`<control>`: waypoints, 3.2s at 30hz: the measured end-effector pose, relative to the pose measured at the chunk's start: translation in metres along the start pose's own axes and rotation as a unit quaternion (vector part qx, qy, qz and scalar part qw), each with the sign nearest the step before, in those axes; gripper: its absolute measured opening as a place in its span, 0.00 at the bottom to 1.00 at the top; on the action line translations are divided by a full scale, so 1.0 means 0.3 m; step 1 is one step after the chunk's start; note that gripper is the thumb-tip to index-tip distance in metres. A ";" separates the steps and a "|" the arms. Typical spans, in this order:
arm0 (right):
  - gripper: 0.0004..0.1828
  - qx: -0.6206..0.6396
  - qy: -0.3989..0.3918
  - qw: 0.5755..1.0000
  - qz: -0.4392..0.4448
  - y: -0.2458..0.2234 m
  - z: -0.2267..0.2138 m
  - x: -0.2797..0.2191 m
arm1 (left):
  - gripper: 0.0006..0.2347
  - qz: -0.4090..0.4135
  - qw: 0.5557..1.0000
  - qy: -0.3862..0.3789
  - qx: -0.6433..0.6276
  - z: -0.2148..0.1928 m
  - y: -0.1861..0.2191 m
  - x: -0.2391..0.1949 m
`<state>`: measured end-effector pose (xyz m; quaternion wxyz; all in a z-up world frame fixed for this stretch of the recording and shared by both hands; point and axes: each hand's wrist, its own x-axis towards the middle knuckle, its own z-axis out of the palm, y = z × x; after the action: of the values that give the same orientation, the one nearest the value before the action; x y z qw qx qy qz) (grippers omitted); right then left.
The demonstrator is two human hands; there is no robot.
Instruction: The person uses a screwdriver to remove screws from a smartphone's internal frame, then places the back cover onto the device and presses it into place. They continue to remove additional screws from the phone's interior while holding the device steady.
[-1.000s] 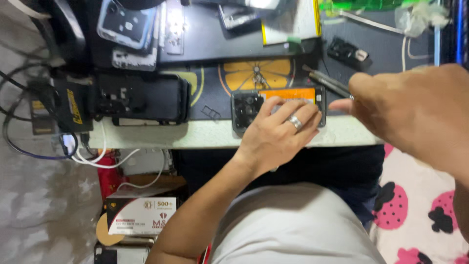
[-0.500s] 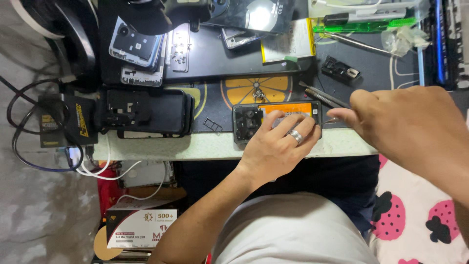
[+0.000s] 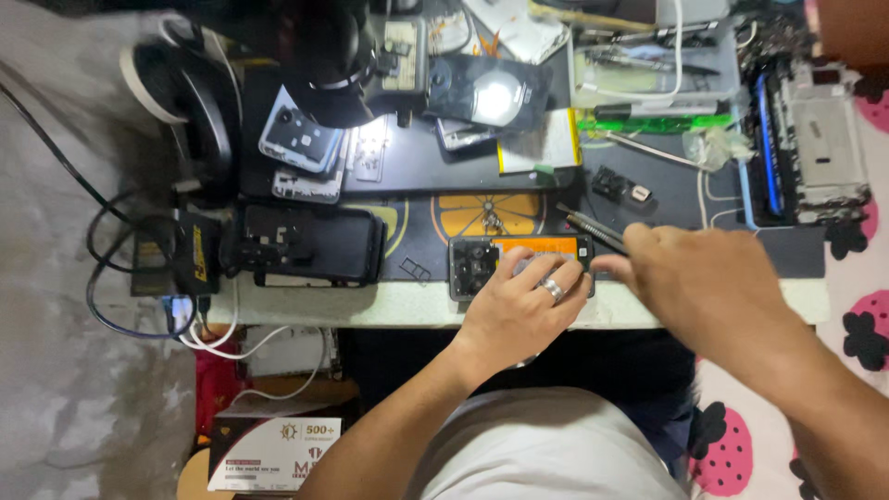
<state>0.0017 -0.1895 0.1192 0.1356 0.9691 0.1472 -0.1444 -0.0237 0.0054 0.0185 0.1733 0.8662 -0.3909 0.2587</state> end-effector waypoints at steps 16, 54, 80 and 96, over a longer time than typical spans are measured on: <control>0.11 0.416 0.166 0.892 -0.066 -0.006 0.096 -0.025 | 0.11 -0.008 1.000 0.009 -0.024 -0.019 -0.016 0.017; 0.17 0.359 0.191 0.913 0.031 -0.050 0.152 -0.031 | 0.09 -0.012 0.998 0.006 -0.057 0.026 -0.014 -0.008; 0.17 0.361 0.248 0.899 -0.019 -0.056 0.159 -0.049 | 0.11 -0.022 0.997 0.019 -0.070 0.023 -0.017 -0.019; 0.20 0.310 0.297 0.901 -0.063 -0.093 0.151 -0.048 | 0.11 -0.018 0.998 0.024 -0.051 0.030 -0.004 -0.028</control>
<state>-0.0313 -0.1812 0.0759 -0.2314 0.9487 0.1890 0.1033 -0.0248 0.0066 0.0062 0.2310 0.8569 -0.3834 0.2557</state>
